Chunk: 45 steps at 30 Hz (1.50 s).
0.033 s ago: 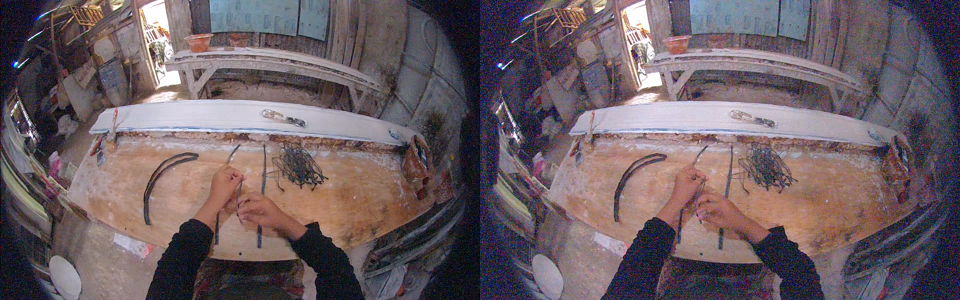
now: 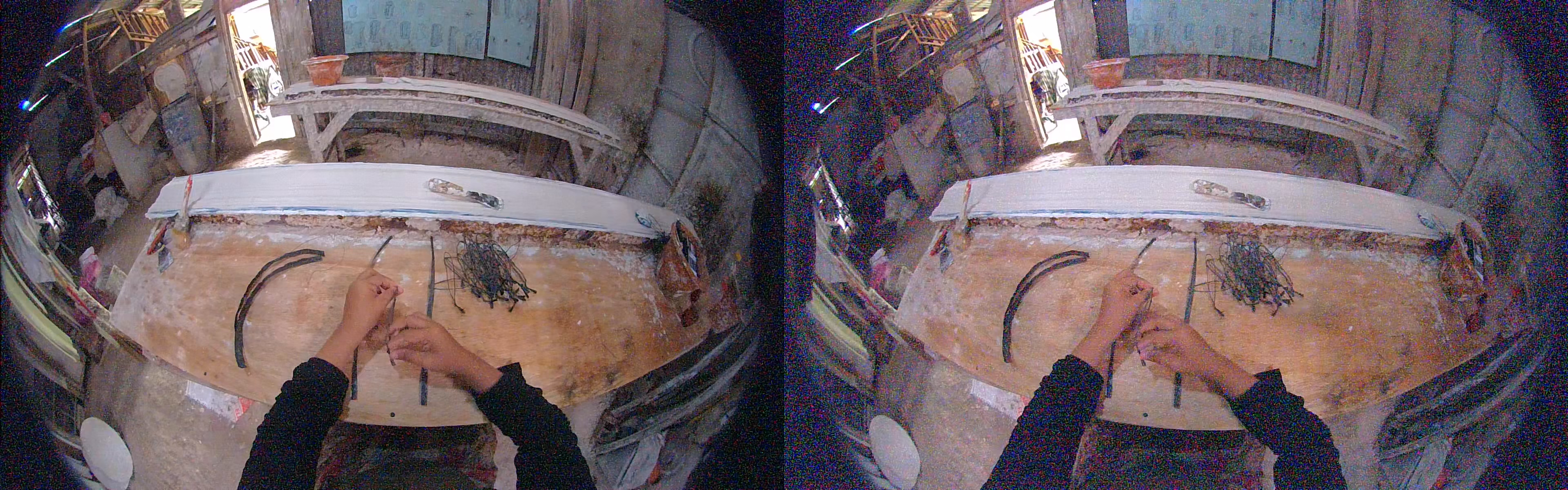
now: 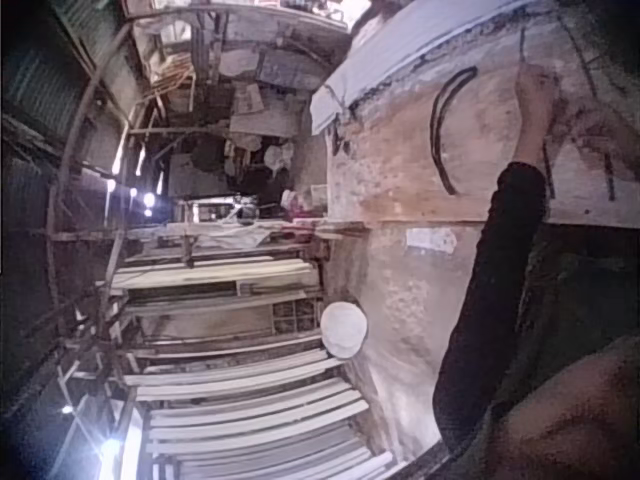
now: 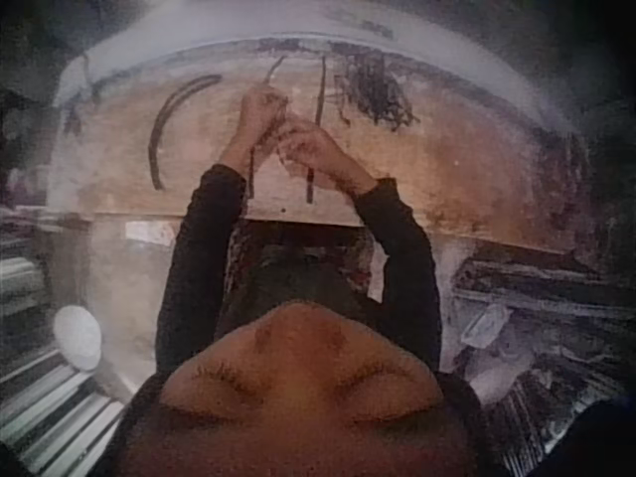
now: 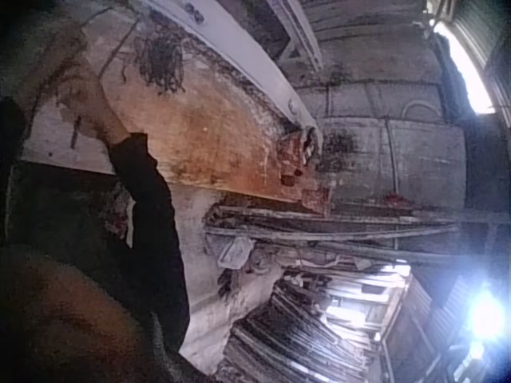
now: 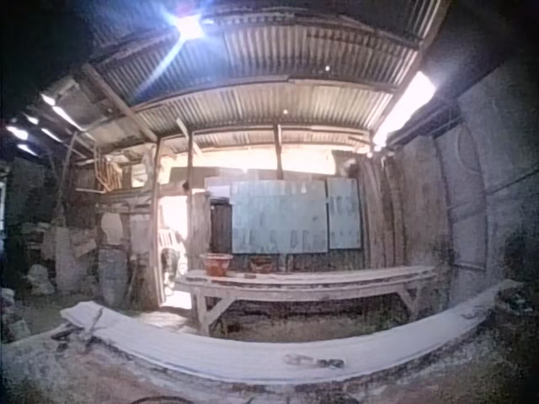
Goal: The person ties black cords into loops by hand on a wooden workbench. They repeatedly pick up cords, form loops, and secure them with knots, placing the finished loops on the table.
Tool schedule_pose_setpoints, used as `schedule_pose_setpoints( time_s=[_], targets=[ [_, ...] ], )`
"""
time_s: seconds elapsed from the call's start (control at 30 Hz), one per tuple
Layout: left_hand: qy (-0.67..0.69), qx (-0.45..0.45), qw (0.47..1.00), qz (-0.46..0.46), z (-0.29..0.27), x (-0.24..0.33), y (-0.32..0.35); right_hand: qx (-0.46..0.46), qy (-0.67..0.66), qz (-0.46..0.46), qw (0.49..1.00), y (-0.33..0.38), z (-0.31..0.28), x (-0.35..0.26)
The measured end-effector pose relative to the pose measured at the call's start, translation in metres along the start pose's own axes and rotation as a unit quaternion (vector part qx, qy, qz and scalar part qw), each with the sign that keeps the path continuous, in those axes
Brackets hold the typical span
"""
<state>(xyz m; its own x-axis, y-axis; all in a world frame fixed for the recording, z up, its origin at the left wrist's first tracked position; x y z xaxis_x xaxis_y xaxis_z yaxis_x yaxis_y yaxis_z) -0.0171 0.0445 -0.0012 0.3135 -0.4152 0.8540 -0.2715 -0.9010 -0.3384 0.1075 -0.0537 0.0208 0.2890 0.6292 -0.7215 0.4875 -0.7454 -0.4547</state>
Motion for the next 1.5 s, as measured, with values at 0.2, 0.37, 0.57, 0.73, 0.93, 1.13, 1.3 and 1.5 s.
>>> schedule_pose_setpoints(
  time_s=[0.2, 0.37, 0.57, 0.73, 0.93, 1.13, 1.3, 1.5],
  targets=[
    [0.012, -0.023, 0.998, 0.051, 0.004, 0.001, -0.001, 0.063, 0.091, 0.044, 0.993, 0.0, -0.007, 0.001],
    [0.03, -0.055, 0.996, 0.056, 0.011, 0.006, 0.002, 0.199, 0.079, 0.223, 0.951, 0.006, -0.014, 0.02],
    [0.185, -0.152, 0.969, 0.057, 0.037, -0.026, 0.006, 0.317, 0.046, 0.327, 0.889, 0.007, -0.028, 0.045],
    [0.174, -0.308, 0.928, 0.121, 0.034, 0.032, 0.026, 0.387, 0.092, 0.26, 0.88, 0.019, -0.054, 0.082],
    [0.248, -0.359, 0.898, 0.063, 0.032, 0.043, 0.033, 0.388, 0.131, 0.245, 0.879, 0.014, -0.055, 0.075],
    [0.196, -0.281, 0.939, 0.037, 0.025, 0.036, 0.023, 0.41, 0.24, 0.22, 0.852, 0.015, -0.057, 0.074],
    [0.082, -0.051, 0.995, 0.04, 0.012, 0.017, 0.005, 0.445, 0.237, 0.236, 0.831, 0.022, -0.063, 0.082],
    [0.153, 0.089, 0.968, -0.175, -0.015, 0.007, -0.008, 0.273, -0.006, 0.213, 0.938, 0.006, -0.037, 0.043]
  ],
)
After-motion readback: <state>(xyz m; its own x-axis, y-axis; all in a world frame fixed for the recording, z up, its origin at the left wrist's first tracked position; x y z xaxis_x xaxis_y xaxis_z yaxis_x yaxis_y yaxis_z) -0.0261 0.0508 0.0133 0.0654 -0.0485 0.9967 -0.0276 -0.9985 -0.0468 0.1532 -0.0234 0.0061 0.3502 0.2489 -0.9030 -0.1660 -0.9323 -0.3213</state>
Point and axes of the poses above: each hand's wrist, its own y-axis away from the middle knuckle, its own z-axis out of the palm, x = y × z, the point moved 2 cm from there along -y, towards the middle knuckle, and after that the axes turned 5 degrees about y, right-handed, at the moved point
